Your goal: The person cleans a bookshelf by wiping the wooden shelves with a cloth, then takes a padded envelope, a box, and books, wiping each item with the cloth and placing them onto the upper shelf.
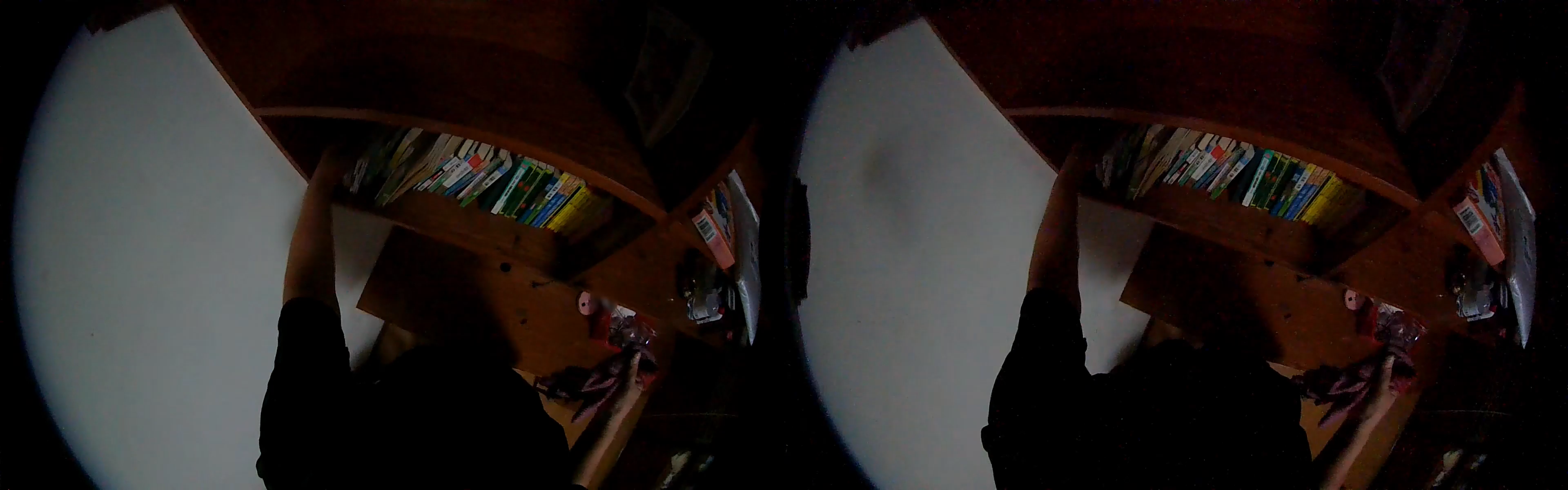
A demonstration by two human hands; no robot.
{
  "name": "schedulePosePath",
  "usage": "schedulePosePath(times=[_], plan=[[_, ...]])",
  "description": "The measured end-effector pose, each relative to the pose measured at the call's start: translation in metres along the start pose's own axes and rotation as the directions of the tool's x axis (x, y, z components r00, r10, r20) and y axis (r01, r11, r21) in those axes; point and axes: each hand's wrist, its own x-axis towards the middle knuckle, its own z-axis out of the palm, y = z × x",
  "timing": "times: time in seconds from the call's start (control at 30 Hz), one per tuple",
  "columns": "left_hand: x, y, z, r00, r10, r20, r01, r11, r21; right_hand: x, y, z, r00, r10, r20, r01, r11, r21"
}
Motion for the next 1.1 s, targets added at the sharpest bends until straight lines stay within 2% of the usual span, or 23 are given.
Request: schedulePosePath(times=[0.07,0.13,0.17,0.2,0.23,0.27,0.33,0.37,0.43,0.5,0.53,0.57,0.63,0.7,0.77,0.83,0.87,0.9,0.93,0.97,1.0,1.03,1.1], plan=[[0.003,-0.012,0.004,0.999,0.037,0.006,-0.037,0.997,-0.062,-0.018,-0.013,0.026,1.000,0.011,-0.013,-0.012,1.000,-0.016],[0.005,-0.027,0.009,0.997,0.080,0.014,-0.078,0.989,-0.122,-0.029,-0.019,0.043,0.985,-0.170,-0.042,0.169,0.985,-0.018],[0.002,-0.034,0.009,1.000,0.021,0.023,-0.015,0.973,-0.229,-0.025,-0.012,0.040,0.985,-0.168,-0.047,0.168,0.986,-0.016],[-0.001,-0.035,0.008,0.999,-0.037,0.039,0.048,0.942,-0.332,-0.016,0.000,0.034,0.968,-0.242,-0.070,0.237,0.969,-0.074],[-0.003,-0.036,0.008,0.999,-0.034,0.042,0.046,0.942,-0.331,-0.012,0.007,0.029,0.945,-0.316,-0.088,0.303,0.944,-0.134],[-0.006,-0.037,0.008,0.997,-0.065,0.049,0.079,0.932,-0.355,-0.013,0.008,0.027,0.945,-0.314,-0.093,0.300,0.945,-0.133],[-0.005,-0.038,0.005,0.994,-0.095,0.062,0.112,0.921,-0.374,-0.017,0.009,0.024,0.996,-0.074,0.050,0.072,0.997,0.038],[-0.002,-0.049,0.007,0.998,-0.046,0.050,0.061,0.929,-0.366,-0.016,0.012,0.024,0.996,-0.070,0.048,0.068,0.997,0.039],[0.007,-0.077,0.010,0.999,0.000,0.038,0.013,0.935,-0.355,-0.009,0.017,0.027,0.995,0.087,-0.037,-0.087,0.996,0.025],[0.021,-0.114,0.016,0.987,0.139,-0.081,-0.146,0.985,-0.093,-0.015,0.008,0.043,0.998,0.057,0.033,-0.059,0.997,0.051],[0.028,-0.135,0.020,0.988,0.135,-0.081,-0.142,0.986,-0.089,-0.018,0.005,0.048,0.995,0.023,0.101,-0.032,0.996,0.082],[0.024,-0.124,0.015,0.986,0.124,-0.115,-0.124,0.992,0.010,-0.017,0.010,0.049,0.994,0.025,0.103,-0.034,0.996,0.081],[-0.005,-0.063,-0.012,0.977,0.075,-0.201,-0.042,0.986,0.164,-0.010,0.020,0.047,0.945,0.086,0.317,-0.168,0.956,0.241],[-0.018,-0.039,-0.030,0.971,0.046,-0.235,-0.032,0.997,0.065,-0.019,0.006,0.069,0.956,0.072,0.283,-0.148,0.955,0.256],[-0.033,-0.050,-0.029,0.971,0.028,-0.237,-0.072,0.981,-0.182,-0.021,0.007,0.076,0.965,0.066,0.255,-0.135,0.954,0.266],[-0.056,-0.031,-0.029,0.968,0.006,-0.250,-0.115,0.900,-0.421,-0.009,0.016,0.076,0.850,0.105,0.516,-0.328,0.872,0.363],[-0.076,0.019,-0.029,0.991,0.048,-0.123,-0.042,0.998,0.051,-0.010,0.015,0.082,0.843,0.105,0.528,-0.332,0.873,0.357],[-0.081,0.025,-0.025,0.998,0.028,-0.059,-0.009,0.956,0.294,-0.013,0.013,0.090,0.835,0.090,0.544,-0.321,0.881,0.347],[-0.087,0.031,-0.021,1.000,0.007,0.006,-0.010,0.854,0.520,-0.016,0.013,0.095,0.827,0.077,0.557,-0.310,0.889,0.337],[-0.087,0.008,-0.008,0.997,0.080,0.009,-0.080,0.994,0.072,-0.014,0.016,0.096,0.821,0.083,0.564,-0.315,0.891,0.328],[-0.086,-0.015,-0.001,0.989,0.147,-0.032,-0.147,0.909,-0.391,-0.007,0.024,0.095,0.856,0.092,0.509,-0.284,0.906,0.314],[-0.085,-0.014,-0.008,0.989,0.139,-0.043,-0.145,0.910,-0.388,0.000,0.031,0.095,0.887,0.095,0.453,-0.252,0.920,0.300],[-0.078,-0.015,-0.026,0.996,-0.045,0.075,0.084,0.737,-0.671,0.007,0.039,0.098,0.887,0.081,0.454,-0.224,0.936,0.271]])
